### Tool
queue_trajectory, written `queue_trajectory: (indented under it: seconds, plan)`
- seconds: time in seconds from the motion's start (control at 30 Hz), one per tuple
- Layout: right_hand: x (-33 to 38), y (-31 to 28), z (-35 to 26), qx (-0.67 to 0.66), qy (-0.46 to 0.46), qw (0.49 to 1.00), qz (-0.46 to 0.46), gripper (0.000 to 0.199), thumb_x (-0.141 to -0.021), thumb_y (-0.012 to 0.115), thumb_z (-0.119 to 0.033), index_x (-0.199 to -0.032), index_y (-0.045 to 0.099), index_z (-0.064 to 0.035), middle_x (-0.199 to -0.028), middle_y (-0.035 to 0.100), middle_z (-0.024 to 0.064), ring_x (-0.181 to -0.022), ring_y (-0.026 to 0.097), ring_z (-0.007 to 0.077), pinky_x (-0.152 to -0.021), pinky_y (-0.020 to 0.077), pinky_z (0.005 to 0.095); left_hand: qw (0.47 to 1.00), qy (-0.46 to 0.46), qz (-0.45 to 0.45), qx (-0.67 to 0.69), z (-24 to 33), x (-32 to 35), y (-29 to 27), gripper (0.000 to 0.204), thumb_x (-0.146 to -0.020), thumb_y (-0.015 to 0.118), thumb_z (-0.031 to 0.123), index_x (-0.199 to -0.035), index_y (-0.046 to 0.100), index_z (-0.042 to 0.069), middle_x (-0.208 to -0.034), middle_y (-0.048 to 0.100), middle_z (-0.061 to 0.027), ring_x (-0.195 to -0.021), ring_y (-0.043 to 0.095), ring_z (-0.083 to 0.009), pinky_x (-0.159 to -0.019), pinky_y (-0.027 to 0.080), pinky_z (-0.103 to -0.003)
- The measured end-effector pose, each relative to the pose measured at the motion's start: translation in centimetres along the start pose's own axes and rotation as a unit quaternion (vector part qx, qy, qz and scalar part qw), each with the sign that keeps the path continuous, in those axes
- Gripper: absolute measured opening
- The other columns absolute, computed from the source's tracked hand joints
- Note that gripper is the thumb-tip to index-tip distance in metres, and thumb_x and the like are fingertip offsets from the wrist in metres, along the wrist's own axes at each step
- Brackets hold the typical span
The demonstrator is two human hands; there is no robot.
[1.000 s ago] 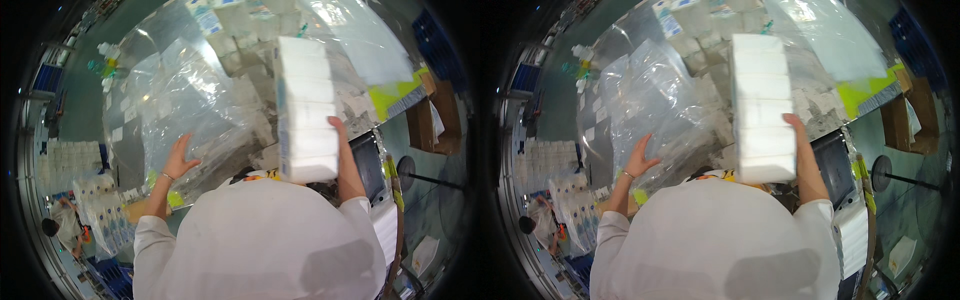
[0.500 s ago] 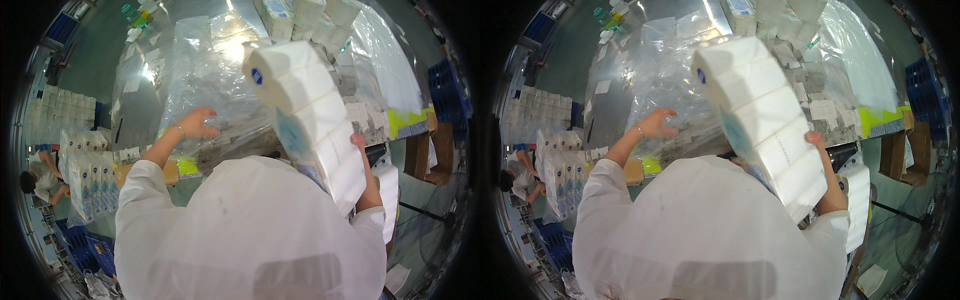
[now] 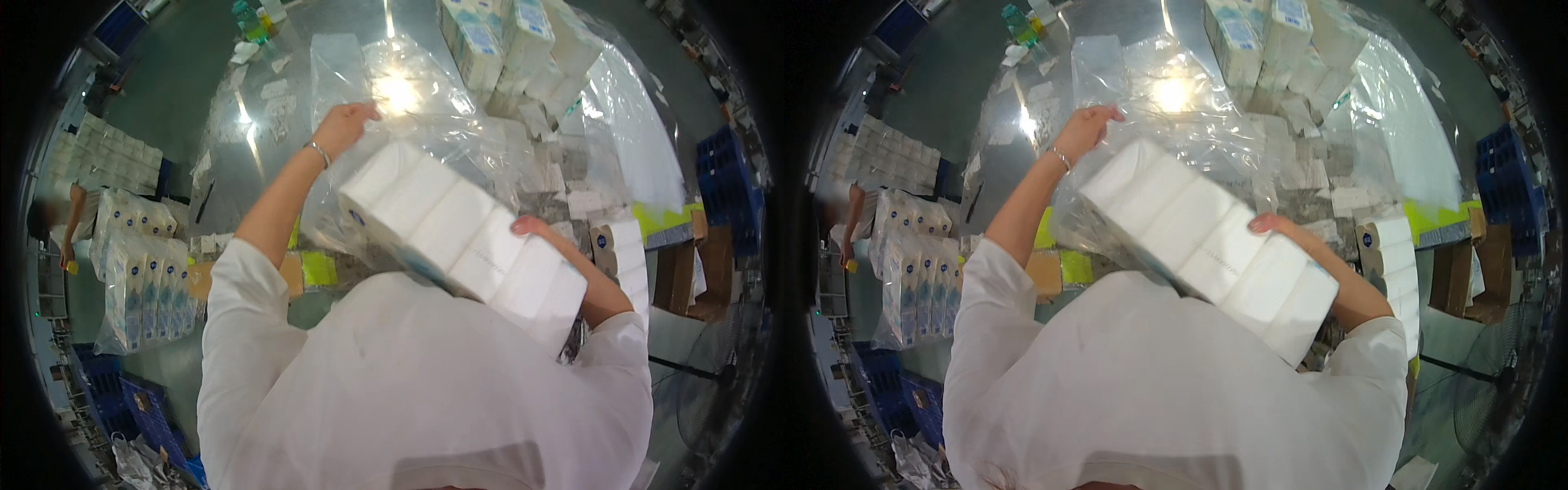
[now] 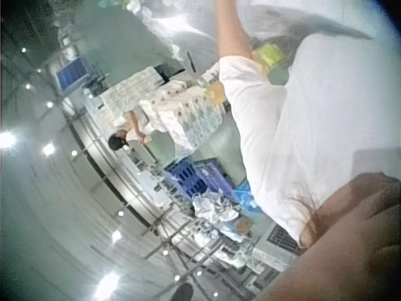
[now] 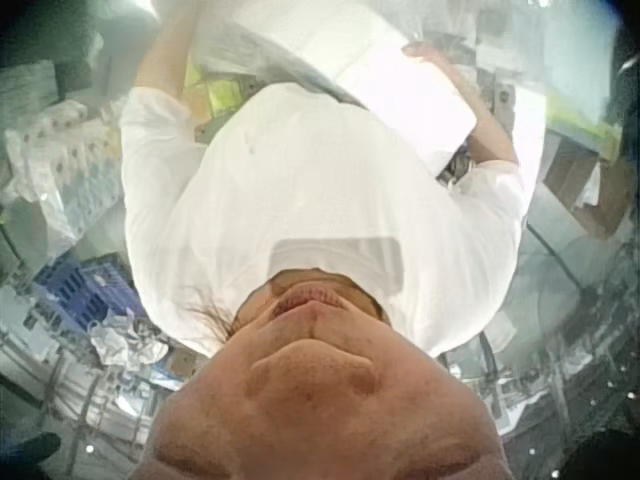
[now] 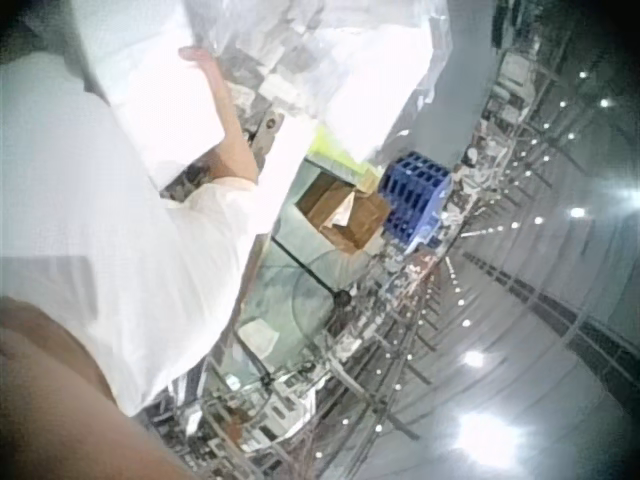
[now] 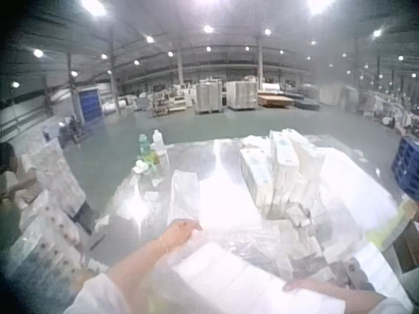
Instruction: The person places stacks of white paper products into a large plastic bag on a metal table, uses a cutter to slice open a plastic wrapper, and moves a large filled package onto a pallet.
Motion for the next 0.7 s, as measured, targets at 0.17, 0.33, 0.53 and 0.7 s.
queue_trajectory:
  seconds: [0.17,0.33,0.53,0.7]
  plan:
    - [-3.0,2.9,-0.5,-0.082,0.018,0.99,-0.115,0.047,-0.073,0.053,-0.023,-0.113,0.051,0.002,-0.108,0.056,0.0166,-0.098,0.055,0.0263,-0.086,0.0431,0.0357,0.987,0.118,-0.111,-0.01,6.7,8.4,4.4,0.029,-0.089,0.043,0.027,-0.104,0.058,0.008,-0.084,0.061,-0.0148,-0.074,0.058,-0.0278,-0.065,0.045,-0.032]
    - [-17.5,-2.0,-6.3,0.242,-0.245,0.93,-0.126,0.044,-0.08,0.049,-0.029,-0.113,0.053,0.0005,-0.11,0.056,0.015,-0.097,0.055,0.024,-0.087,0.0423,0.0347,0.975,0.177,-0.131,0.009,10.5,11.2,5.6,0.024,-0.087,0.051,0.024,-0.104,0.06,0.009,-0.077,0.061,-0.0086,-0.057,0.05,-0.0133,-0.058,0.043,-0.024]
    - [-18.8,11.4,-13.3,0.277,-0.313,0.906,0.065,0.044,-0.08,0.053,-0.033,-0.107,0.056,0.0025,-0.096,0.06,0.0136,-0.09,0.054,0.0201,-0.079,0.0426,0.0324,0.978,0.173,-0.101,0.06,11.3,9.2,2.9,0.021,-0.088,0.05,0.018,-0.104,0.06,0.009,-0.067,0.055,-0.0068,-0.056,0.045,-0.0092,-0.056,0.041,-0.022]
    - [-25.2,15.1,-15.7,0.142,-0.246,0.933,0.22,0.056,-0.072,0.061,-0.042,-0.103,0.057,0.004,-0.097,0.058,0.0127,-0.087,0.053,0.0214,-0.078,0.0421,0.0335,0.949,0.106,-0.143,0.26,8.5,10.3,5.3,0.022,-0.09,0.046,0.02,-0.104,0.058,0.008,-0.06,0.043,0.0006,-0.053,0.037,-0.007,-0.05,0.034,-0.022]
Point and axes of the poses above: each hand's wrist, its own x-axis away from the middle knuckle, its own y-axis out of the palm, z = x × y, the point moved 5 cm from there along -x, towards the middle knuckle
